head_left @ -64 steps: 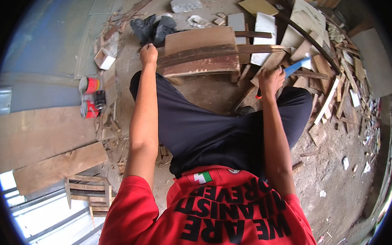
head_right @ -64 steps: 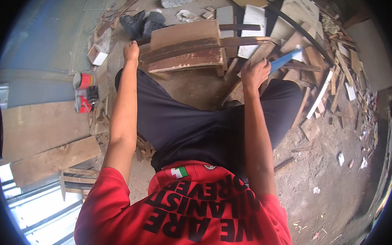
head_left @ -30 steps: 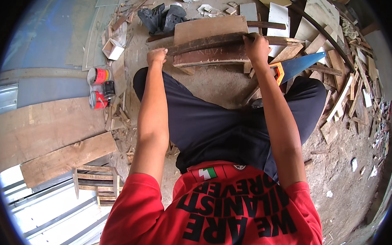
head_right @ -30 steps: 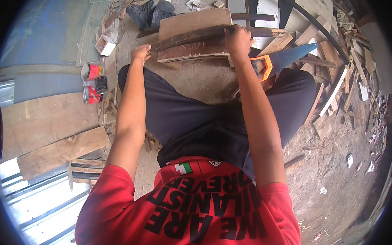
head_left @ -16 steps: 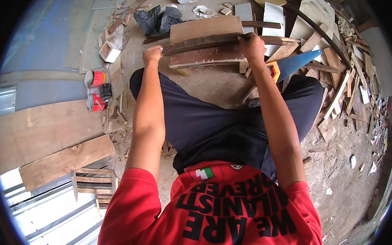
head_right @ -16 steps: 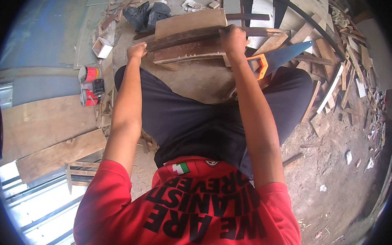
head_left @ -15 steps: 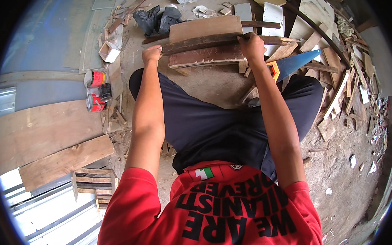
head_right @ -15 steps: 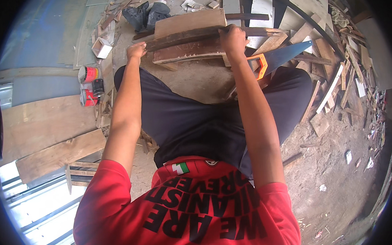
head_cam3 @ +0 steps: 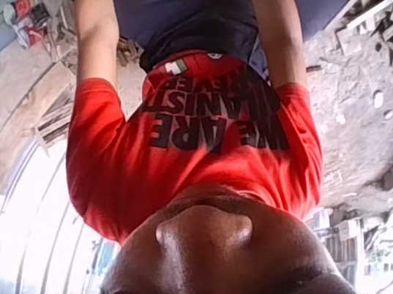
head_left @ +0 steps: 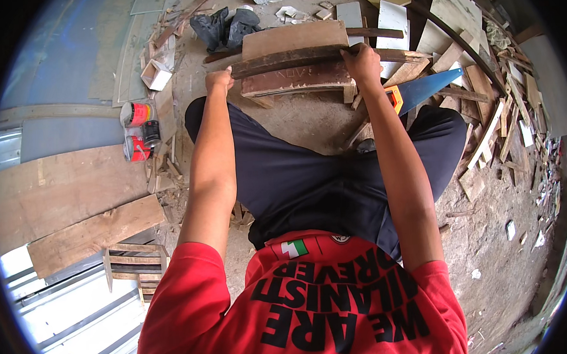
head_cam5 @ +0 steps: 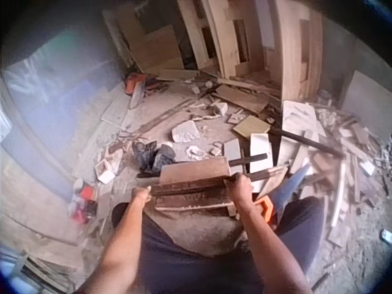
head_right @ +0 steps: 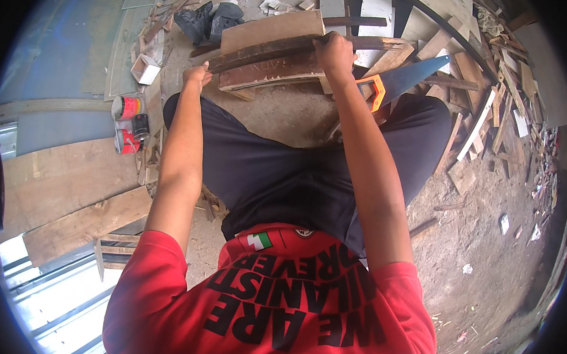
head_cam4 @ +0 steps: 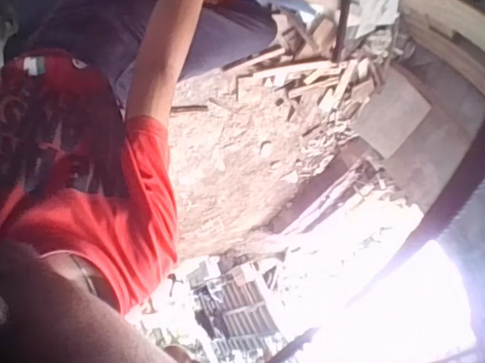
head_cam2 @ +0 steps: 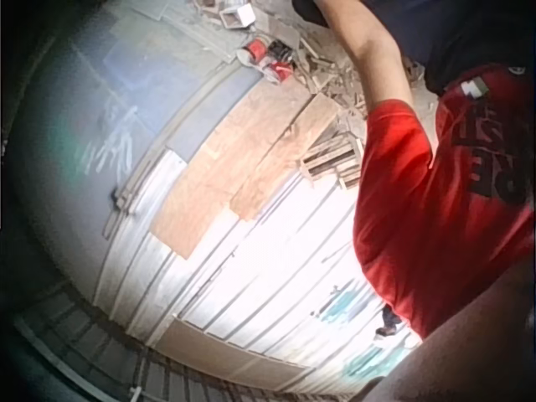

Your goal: The person sits on the floor and uses a hand saw to cut a piece of wood resting on a makeshift support. The person maintains a steady sawing motion throughout the clip.

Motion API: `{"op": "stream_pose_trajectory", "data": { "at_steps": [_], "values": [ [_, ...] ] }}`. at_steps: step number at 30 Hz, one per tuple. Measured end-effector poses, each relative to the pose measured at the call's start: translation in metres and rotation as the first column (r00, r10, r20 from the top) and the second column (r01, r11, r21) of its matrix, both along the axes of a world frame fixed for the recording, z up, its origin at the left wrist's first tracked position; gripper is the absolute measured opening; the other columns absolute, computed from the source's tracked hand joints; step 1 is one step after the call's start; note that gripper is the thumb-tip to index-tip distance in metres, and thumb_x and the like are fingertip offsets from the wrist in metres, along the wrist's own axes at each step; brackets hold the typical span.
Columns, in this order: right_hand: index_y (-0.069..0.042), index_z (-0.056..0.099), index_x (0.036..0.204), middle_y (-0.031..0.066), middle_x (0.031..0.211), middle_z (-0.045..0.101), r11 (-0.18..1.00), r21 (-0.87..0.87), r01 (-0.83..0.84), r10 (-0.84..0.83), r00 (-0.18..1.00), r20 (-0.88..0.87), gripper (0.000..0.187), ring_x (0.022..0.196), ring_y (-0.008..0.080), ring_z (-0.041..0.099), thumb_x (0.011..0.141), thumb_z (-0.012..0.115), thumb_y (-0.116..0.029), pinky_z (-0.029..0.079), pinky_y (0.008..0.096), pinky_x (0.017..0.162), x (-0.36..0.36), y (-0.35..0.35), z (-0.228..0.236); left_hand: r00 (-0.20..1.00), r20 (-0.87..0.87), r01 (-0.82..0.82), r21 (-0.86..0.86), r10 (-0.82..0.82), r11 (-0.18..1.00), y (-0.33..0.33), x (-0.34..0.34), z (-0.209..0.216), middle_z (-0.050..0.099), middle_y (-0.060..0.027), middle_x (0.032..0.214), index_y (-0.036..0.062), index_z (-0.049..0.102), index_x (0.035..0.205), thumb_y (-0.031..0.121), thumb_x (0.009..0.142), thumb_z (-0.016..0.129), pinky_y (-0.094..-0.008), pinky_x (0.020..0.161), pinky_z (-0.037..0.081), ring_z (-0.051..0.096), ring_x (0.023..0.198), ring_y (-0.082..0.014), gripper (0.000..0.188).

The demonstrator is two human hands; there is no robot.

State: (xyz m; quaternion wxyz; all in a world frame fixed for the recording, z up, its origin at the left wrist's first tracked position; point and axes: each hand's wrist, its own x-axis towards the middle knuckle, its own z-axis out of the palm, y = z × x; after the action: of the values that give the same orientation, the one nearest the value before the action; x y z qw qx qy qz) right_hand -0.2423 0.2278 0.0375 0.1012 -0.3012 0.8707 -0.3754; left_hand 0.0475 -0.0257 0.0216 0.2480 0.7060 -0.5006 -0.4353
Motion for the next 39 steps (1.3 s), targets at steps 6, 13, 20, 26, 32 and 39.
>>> {"op": "stream_pose_trajectory", "data": {
  "at_steps": [6, 13, 20, 26, 32, 39],
  "values": [
    [-0.006, 0.072, 0.100, 0.0191, 0.098, 0.072, 1.000, -0.016, 0.007, -0.007, 1.000, 0.021, 0.039, 0.097, 0.0408, 0.067, 0.079, 0.075, -0.039, 0.048, 0.0563, 0.088, -0.002, 0.000, -0.001, 0.999, 0.031, 0.038, -0.033, -0.037, 0.999, -0.003, 0.001, -0.001, 0.069, -0.0174, 0.100, -0.0080, 0.063, 0.106, 0.016, 0.090, 0.072, -0.0325, 0.071, 0.061, 0.070, 0.083, -0.0252, 0.031],
    [-0.009, 0.075, 0.099, 0.0197, 0.094, 0.072, 1.000, -0.027, 0.006, -0.005, 1.000, 0.031, 0.038, 0.095, 0.0397, 0.068, 0.077, 0.077, -0.040, 0.052, 0.0505, 0.087, -0.008, 0.002, -0.004, 0.993, 0.091, 0.086, -0.050, -0.081, 0.995, -0.002, -0.001, -0.003, 0.069, -0.0158, 0.095, -0.0091, 0.065, 0.104, 0.015, 0.089, 0.072, -0.0284, 0.067, 0.061, 0.070, 0.078, -0.0225, 0.029],
    [-0.007, 0.076, 0.092, 0.0211, 0.081, 0.070, 0.992, -0.123, -0.033, 0.018, 0.993, -0.115, 0.036, 0.082, 0.0402, 0.069, 0.077, 0.077, -0.040, 0.055, 0.0439, 0.078, -0.016, 0.001, -0.016, 0.985, 0.158, 0.094, -0.138, -0.072, 0.986, -0.011, 0.004, -0.013, 0.072, -0.0148, 0.079, -0.0059, 0.072, 0.090, 0.019, 0.086, 0.076, -0.0301, 0.057, 0.055, 0.070, 0.067, -0.0199, 0.026],
    [-0.007, 0.077, 0.093, 0.0185, 0.079, 0.071, 0.986, -0.157, -0.056, 0.043, 0.995, -0.087, 0.035, 0.078, 0.0379, 0.070, 0.079, 0.076, -0.039, 0.055, 0.0420, 0.076, -0.018, 0.004, -0.022, 0.999, 0.027, -0.031, -0.035, 0.032, 0.999, -0.001, 0.000, -0.016, 0.072, -0.0146, 0.080, -0.0064, 0.070, 0.090, 0.022, 0.087, 0.075, -0.0321, 0.057, 0.056, 0.071, 0.068, -0.0208, 0.029],
    [-0.008, 0.077, 0.093, 0.0177, 0.078, 0.071, 0.988, -0.151, -0.043, 0.028, 0.994, -0.101, 0.033, 0.076, 0.0361, 0.070, 0.079, 0.076, -0.038, 0.056, 0.0410, 0.075, -0.021, 0.000, -0.030, 0.998, 0.051, 0.027, -0.092, -0.022, 0.995, -0.010, 0.005, -0.019, 0.071, -0.0144, 0.081, -0.0069, 0.069, 0.090, 0.020, 0.087, 0.075, -0.0325, 0.057, 0.057, 0.071, 0.067, -0.0218, 0.027],
    [-0.009, 0.077, 0.094, 0.0160, 0.077, 0.071, 0.984, -0.175, -0.043, 0.031, 0.997, -0.074, 0.034, 0.076, 0.0346, 0.071, 0.078, 0.077, -0.039, 0.056, 0.0398, 0.074, -0.020, 0.003, -0.029, 0.999, 0.006, 0.045, -0.088, -0.045, 0.995, -0.002, 0.006, -0.013, 0.071, -0.0148, 0.081, -0.0084, 0.068, 0.089, 0.017, 0.088, 0.074, -0.0312, 0.058, 0.056, 0.070, 0.068, -0.0214, 0.026]
  ]
}}
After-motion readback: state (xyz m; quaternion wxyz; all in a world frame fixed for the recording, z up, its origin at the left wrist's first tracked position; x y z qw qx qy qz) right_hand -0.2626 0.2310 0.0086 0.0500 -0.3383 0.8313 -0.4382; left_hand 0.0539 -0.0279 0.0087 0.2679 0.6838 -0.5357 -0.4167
